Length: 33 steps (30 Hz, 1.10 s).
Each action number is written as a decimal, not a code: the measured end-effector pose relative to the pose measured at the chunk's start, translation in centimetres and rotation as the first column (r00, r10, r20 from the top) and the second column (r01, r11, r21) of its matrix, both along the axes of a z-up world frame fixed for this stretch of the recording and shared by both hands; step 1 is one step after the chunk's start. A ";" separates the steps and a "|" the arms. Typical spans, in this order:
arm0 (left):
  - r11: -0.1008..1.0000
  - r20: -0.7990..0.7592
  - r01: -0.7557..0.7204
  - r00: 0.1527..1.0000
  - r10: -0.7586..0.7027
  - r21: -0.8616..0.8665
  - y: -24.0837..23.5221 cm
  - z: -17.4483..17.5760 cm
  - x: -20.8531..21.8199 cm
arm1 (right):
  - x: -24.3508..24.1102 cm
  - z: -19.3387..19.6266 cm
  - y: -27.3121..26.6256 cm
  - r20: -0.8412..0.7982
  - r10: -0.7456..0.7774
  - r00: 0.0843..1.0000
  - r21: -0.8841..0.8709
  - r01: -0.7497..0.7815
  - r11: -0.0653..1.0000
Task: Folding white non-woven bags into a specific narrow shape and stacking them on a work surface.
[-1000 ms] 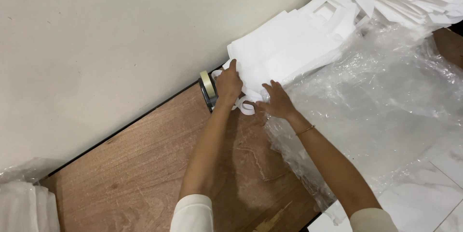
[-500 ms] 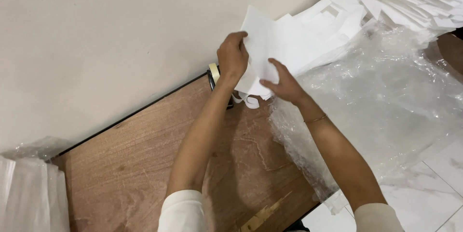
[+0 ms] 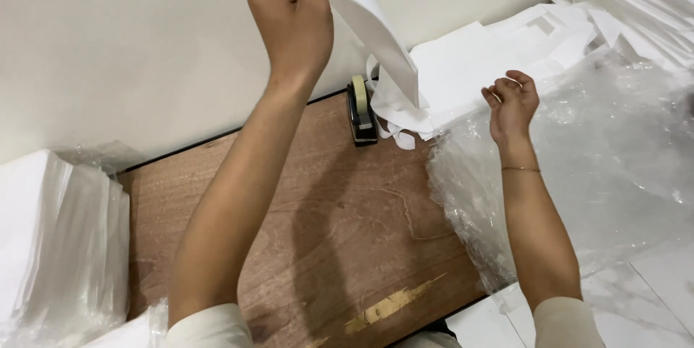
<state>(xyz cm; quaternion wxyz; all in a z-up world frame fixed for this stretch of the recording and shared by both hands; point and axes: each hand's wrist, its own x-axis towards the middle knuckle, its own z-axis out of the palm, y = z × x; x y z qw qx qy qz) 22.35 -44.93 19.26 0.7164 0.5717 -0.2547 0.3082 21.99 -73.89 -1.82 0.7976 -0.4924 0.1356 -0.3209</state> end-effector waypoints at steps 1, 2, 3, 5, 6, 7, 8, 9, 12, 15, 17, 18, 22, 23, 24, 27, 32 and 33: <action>1.000 -0.005 -0.010 1.000 0.010 -0.001 0.5 0.3 -0.5 | 0.2 -0.2 -1.1 -0.005 0.010 1.000 -0.001 -0.010 1.000; 1.000 0.010 -0.019 1.000 0.019 0.012 1.0 0.7 -1.0 | 0.5 -0.4 -2.1 0.124 0.011 0.992 0.371 -0.057 0.927; 0.999 0.030 -0.028 0.999 0.027 0.026 1.5 1.1 -1.4 | 0.9 -0.5 -3.1 0.241 -0.041 0.970 0.682 -0.140 0.718; 0.998 0.058 -0.046 0.997 0.044 0.048 2.5 1.7 -2.2 | 0.4 0.4 -3.6 0.243 -0.185 0.952 0.772 -0.074 0.632; 0.996 0.086 -0.056 0.995 0.050 0.068 3.0 1.9 -2.6 | 0.1 0.8 -3.8 0.221 -0.333 0.917 0.850 -0.014 0.526; 0.996 0.086 -0.062 0.995 0.056 0.067 3.4 2.0 -2.9 | 0.3 -0.4 -4.8 0.221 -0.327 0.919 0.850 -0.017 0.527; 0.992 0.103 -0.075 0.993 0.064 0.103 3.8 2.0 -3.2 | 0.5 -1.7 -5.7 0.203 -0.318 0.926 0.857 -0.011 0.516; 0.987 0.118 -0.087 0.991 0.071 0.135 4.2 2.0 -3.4 | 0.7 -2.9 -6.9 0.184 -0.309 0.933 0.862 -0.003 0.507; 0.979 0.093 -0.084 0.993 0.068 0.186 4.7 1.7 -4.0 | -0.5 -3.3 -6.7 0.174 -0.294 0.940 0.867 -0.005 0.498; 0.978 0.102 -0.042 0.995 0.021 0.204 4.9 1.1 -4.2 | -0.6 -3.9 -7.3 0.239 -0.397 0.886 0.914 -0.068 0.400; 0.971 0.102 -0.068 0.994 0.045 0.230 4.8 0.9 -4.3 | -0.6 -4.3 -7.3 0.224 -0.423 0.878 0.920 -0.047 0.389; 0.962 0.108 -0.098 0.991 0.073 0.255 4.8 0.9 -4.3 | -0.4 -4.4 -7.3 0.214 -0.445 0.869 0.925 -0.035 0.378; 0.970 0.118 -0.060 0.992 0.033 0.237 4.5 0.2 -3.9 | -0.3 -5.2 -4.3 0.140 -0.354 0.925 0.564 0.219 0.796; 0.969 0.123 -0.060 0.992 0.031 0.238 4.4 0.0 -3.8 | -0.5 -5.2 -3.3 0.037 -0.331 0.943 0.182 0.319 0.930; 0.969 0.127 -0.059 0.991 0.029 0.239 4.3 -0.2 -3.6 | -0.7 -5.1 -2.3 -0.069 -0.350 0.934 -0.234 0.326 0.916; 0.971 0.133 -0.037 0.991 0.005 0.238 4.0 -0.7 -3.4 | -0.5 -5.2 -0.2 0.042 -0.235 0.971 -0.515 0.223 0.827; 0.942 0.090 -0.076 0.995 0.049 0.327 4.2 -0.9 -4.3 | -0.8 -5.8 1.4 0.263 -0.196 0.945 -0.903 0.313 0.295; 0.921 0.090 -0.112 0.992 0.084 0.372 4.3 -0.9 -4.5 | -0.8 -6.2 1.3 0.409 -0.154 0.899 -0.909 0.417 0.022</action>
